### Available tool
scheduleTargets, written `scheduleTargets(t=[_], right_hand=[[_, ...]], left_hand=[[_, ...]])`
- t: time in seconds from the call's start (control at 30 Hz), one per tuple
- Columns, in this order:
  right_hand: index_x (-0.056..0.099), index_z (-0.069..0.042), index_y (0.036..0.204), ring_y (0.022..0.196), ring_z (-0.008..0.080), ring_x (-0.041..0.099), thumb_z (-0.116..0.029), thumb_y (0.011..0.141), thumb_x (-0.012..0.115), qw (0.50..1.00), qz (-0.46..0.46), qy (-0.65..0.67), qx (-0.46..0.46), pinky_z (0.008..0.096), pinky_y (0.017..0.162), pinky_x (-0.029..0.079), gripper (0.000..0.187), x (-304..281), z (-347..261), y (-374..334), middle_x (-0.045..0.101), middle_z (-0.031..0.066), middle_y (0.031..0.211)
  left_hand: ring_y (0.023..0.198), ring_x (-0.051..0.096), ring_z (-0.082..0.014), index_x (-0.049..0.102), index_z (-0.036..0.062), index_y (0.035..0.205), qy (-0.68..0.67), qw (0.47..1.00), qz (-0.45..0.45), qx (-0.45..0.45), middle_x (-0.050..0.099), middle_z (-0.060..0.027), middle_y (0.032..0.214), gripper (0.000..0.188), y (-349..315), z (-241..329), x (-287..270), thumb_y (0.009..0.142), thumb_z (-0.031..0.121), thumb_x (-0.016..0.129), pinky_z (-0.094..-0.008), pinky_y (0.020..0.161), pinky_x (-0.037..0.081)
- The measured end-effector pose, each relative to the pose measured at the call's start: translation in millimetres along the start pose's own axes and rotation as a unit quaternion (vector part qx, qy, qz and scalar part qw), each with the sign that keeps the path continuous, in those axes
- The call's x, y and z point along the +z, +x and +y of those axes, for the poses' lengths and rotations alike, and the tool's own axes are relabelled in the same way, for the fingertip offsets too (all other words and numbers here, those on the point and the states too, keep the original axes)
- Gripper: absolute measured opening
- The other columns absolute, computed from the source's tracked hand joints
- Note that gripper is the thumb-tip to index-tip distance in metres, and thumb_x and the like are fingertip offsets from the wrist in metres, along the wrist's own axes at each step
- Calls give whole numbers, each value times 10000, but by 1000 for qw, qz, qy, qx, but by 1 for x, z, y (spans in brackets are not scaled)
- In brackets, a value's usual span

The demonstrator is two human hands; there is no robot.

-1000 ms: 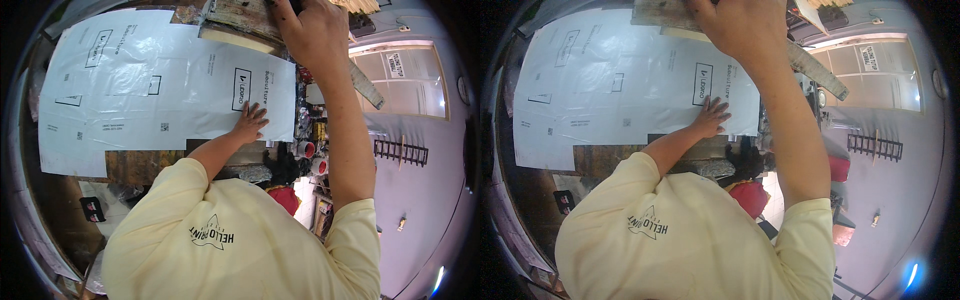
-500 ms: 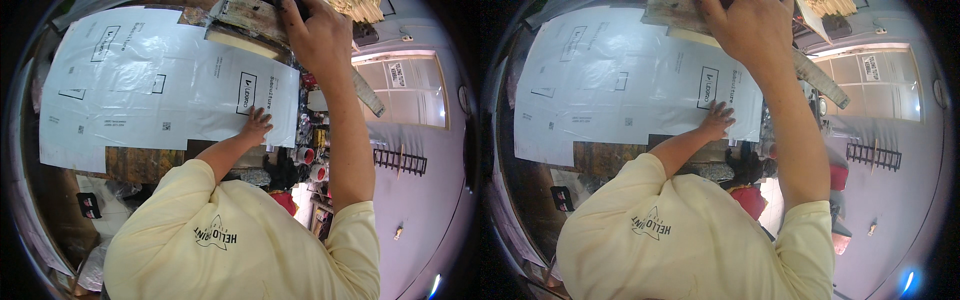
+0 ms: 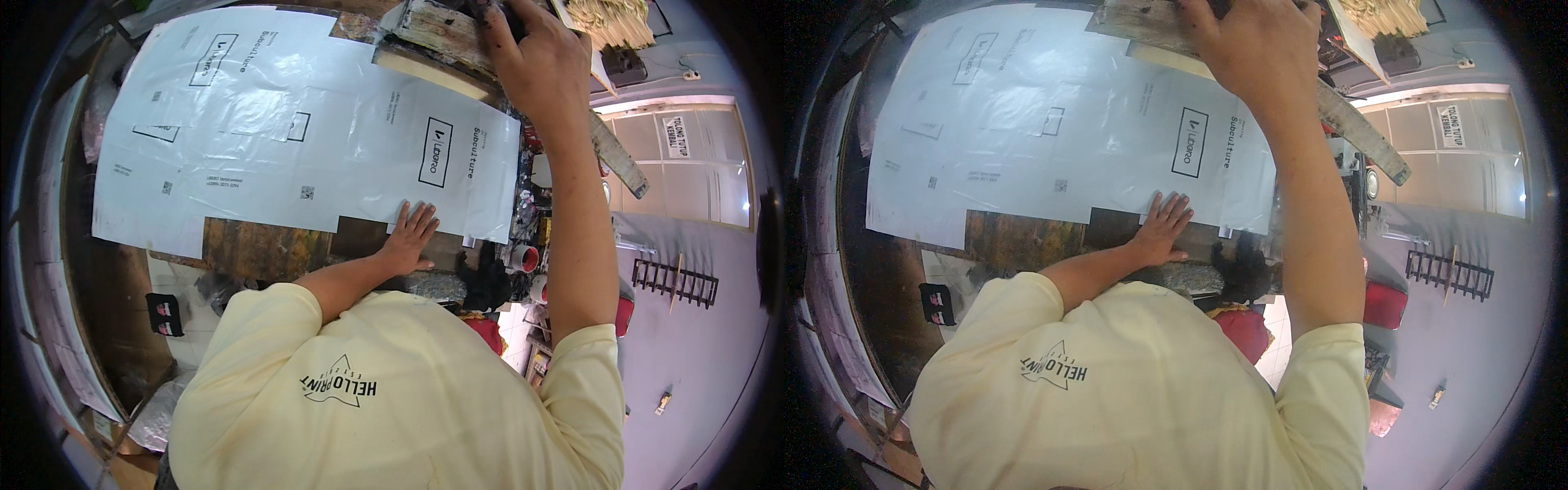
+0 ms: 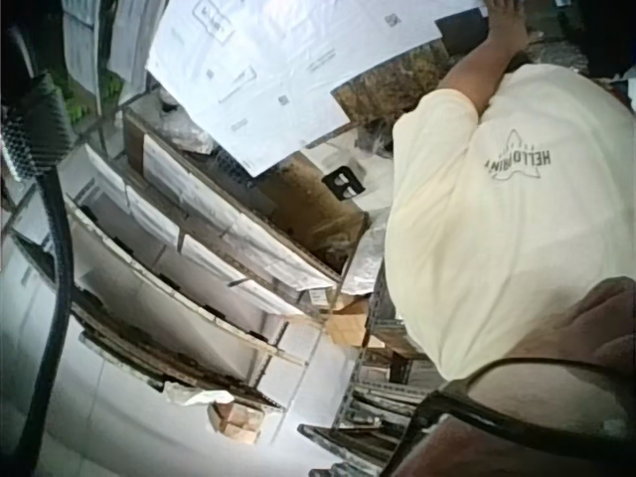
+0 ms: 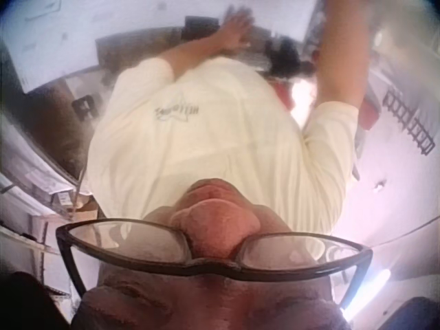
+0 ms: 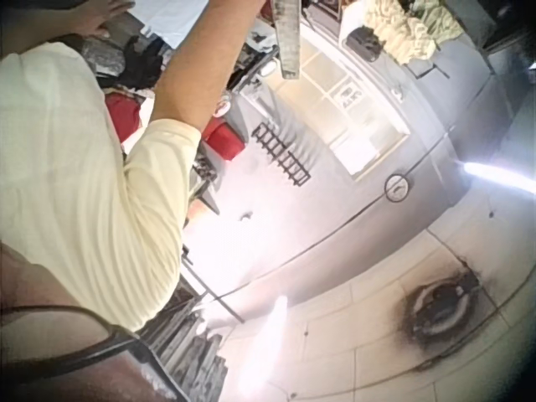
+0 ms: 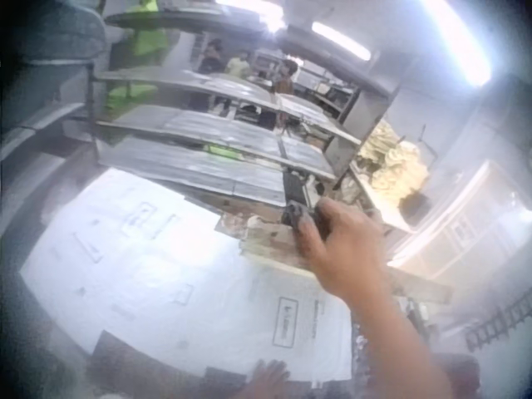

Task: The person aligns a plastic sheet on a printing table, adjusts a screen printing frame, and applies ink using a squeegee.

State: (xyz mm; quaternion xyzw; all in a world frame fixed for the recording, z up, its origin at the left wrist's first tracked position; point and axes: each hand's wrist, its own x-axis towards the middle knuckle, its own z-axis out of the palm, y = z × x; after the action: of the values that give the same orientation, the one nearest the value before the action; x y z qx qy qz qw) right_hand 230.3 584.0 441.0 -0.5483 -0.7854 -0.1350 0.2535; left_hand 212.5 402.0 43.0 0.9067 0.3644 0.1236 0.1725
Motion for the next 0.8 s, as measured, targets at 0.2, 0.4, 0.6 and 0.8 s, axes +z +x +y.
scheduleTargets(t=[0.2, 0.4, 0.6, 0.8], right_hand=[[638, -24, 837, 888, 394, 635, -326, 923, 608, 1000, -10, -18, 6, 484, 917, 421, 315, -2, 5, -5, 678, 197, 859], [651, -30, 879, 933, 376, 650, -368, 948, 588, 999, -24, -36, -7, 509, 956, 403, 350, -4, 3, -3, 688, 199, 907], [680, -25, 933, 961, 368, 659, -386, 960, 575, 999, -41, -23, -5, 510, 986, 396, 378, -12, -1, -5, 704, 185, 938], [680, -16, 931, 959, 379, 657, -384, 954, 584, 999, -32, -33, -11, 499, 956, 402, 382, -8, 1, -3, 705, 194, 959]], left_hand=[[1540, 121, -426, 315, 0, 1562, 27, 998, -64, -10, 196, -237, 1648, 1083, -4, 13, -11, 824, 740, 596, -712, 1190, 39], [1541, 119, -425, 306, -2, 1564, 39, 996, -75, -12, 197, -232, 1649, 1126, -3, 7, -4, 792, 746, 641, -717, 1185, 68], [1552, 84, -420, 293, 10, 1573, 36, 996, -75, -22, 173, -229, 1661, 1148, -3, 9, -4, 772, 744, 662, -732, 1179, 37], [1552, 71, -426, 361, 69, 1563, -17, 1000, -17, -5, 194, -211, 1663, 1126, -6, -2, -8, 726, 748, 689, -767, 1159, -3]])
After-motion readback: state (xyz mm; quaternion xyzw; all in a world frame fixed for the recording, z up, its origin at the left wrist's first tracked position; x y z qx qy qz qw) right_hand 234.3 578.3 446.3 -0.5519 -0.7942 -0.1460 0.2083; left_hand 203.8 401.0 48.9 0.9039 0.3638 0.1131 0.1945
